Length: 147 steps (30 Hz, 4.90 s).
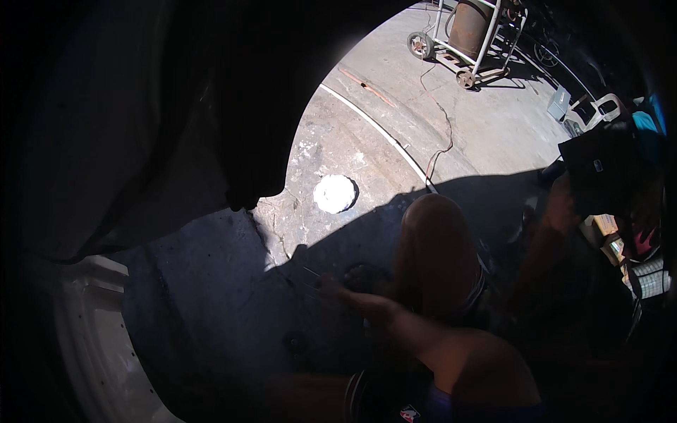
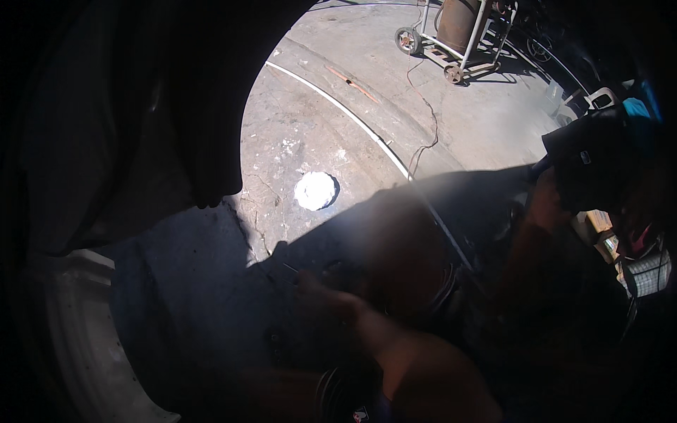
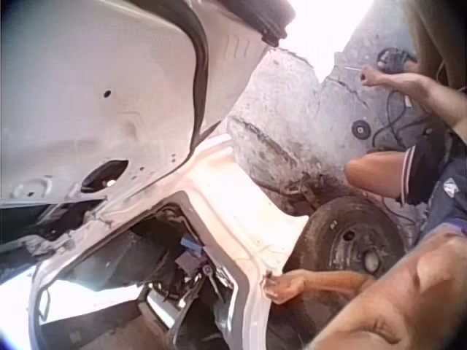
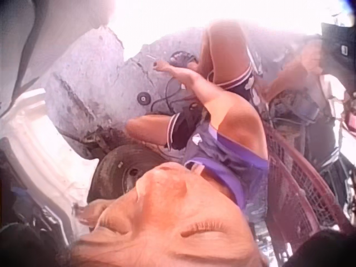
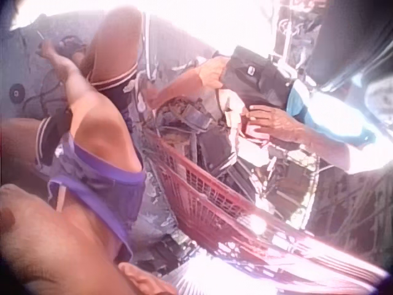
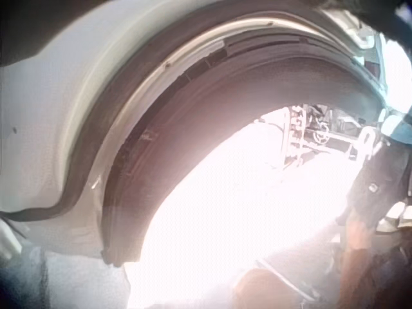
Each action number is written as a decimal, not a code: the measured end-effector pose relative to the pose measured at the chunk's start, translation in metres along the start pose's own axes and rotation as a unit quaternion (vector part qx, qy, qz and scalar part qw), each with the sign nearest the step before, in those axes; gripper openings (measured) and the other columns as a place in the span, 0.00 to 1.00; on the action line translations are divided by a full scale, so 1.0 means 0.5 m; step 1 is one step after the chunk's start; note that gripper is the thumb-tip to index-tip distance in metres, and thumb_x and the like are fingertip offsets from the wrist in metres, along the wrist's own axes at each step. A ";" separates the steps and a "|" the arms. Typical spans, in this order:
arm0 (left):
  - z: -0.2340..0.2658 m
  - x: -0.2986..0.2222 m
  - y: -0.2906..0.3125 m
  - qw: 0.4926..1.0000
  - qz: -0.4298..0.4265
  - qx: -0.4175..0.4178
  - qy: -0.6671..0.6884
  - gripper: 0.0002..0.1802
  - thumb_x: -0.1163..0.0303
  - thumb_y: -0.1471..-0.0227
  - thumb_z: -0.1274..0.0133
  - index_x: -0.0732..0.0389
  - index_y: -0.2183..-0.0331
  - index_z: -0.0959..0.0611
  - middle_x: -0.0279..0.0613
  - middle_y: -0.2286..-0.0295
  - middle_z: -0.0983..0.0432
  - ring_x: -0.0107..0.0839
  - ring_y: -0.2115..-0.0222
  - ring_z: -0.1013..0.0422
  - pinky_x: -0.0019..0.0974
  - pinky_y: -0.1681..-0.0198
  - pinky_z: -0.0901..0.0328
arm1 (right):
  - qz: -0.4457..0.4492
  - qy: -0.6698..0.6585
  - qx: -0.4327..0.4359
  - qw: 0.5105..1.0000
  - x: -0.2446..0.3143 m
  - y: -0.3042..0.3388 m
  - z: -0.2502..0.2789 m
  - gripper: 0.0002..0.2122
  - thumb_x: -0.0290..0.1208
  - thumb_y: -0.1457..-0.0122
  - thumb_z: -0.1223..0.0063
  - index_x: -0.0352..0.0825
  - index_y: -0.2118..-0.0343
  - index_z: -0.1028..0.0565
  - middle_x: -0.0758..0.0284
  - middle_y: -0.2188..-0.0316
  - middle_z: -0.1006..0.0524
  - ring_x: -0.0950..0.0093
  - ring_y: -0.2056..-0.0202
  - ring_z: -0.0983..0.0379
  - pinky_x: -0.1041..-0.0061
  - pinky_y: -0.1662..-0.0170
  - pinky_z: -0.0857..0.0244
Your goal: The person installs a black wheel arch trim onto a white car using a screwdriver to secure it with screws. The person sits on the floor and works around the wheel arch, tightening screws at multiple points.
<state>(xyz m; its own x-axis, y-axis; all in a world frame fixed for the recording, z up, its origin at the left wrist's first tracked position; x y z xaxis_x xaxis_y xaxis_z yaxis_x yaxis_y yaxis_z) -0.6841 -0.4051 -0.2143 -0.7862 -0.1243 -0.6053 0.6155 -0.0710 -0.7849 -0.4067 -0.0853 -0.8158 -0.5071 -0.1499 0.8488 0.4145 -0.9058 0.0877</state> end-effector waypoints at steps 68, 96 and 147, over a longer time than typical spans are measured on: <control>-0.564 0.140 0.700 0.450 0.733 0.234 0.454 0.22 0.72 0.39 0.61 0.76 0.48 0.31 0.60 0.49 0.29 0.49 0.49 0.28 0.45 0.43 0.30 | -0.122 -0.418 0.048 0.899 0.372 -0.032 0.263 0.10 0.33 0.41 0.40 0.29 0.66 0.21 0.71 0.78 0.24 0.84 0.78 0.30 0.85 0.74 0.37; -0.607 0.044 0.719 0.398 0.731 0.329 0.446 0.07 0.67 0.45 0.49 0.61 0.70 0.21 0.35 0.77 0.27 0.28 0.75 0.27 0.29 0.72 0.28 | 0.018 0.318 0.008 0.948 0.031 0.113 0.112 0.15 0.33 0.48 0.45 0.32 0.58 0.27 0.51 0.59 0.25 0.55 0.53 0.27 0.60 0.46 0.37; -0.692 -1.143 0.695 0.391 0.285 0.617 0.621 0.09 0.69 0.41 0.48 0.65 0.62 0.21 0.25 0.82 0.39 0.14 0.83 0.46 0.22 0.81 0.52 | 0.178 -0.041 -0.447 0.876 0.485 0.661 1.255 0.21 0.20 0.40 0.46 0.29 0.43 0.29 0.58 0.61 0.20 0.77 0.63 0.22 0.79 0.61 0.30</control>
<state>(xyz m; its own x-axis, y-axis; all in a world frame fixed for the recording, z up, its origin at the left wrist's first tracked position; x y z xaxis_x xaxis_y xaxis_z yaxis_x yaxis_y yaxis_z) -0.0398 -0.0165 -0.1869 0.5491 0.0536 -0.8341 -0.3339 -0.9008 -0.2777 0.0816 -0.1723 -0.2540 -0.3948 -0.4906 0.7768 -0.2397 -0.7613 -0.6025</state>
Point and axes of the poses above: each hand's wrist, its own y-axis away from the middle knuckle, its own z-axis out of the back of the hand, x = y × z, the point moved 2 cm from there along -y, towards the middle knuckle
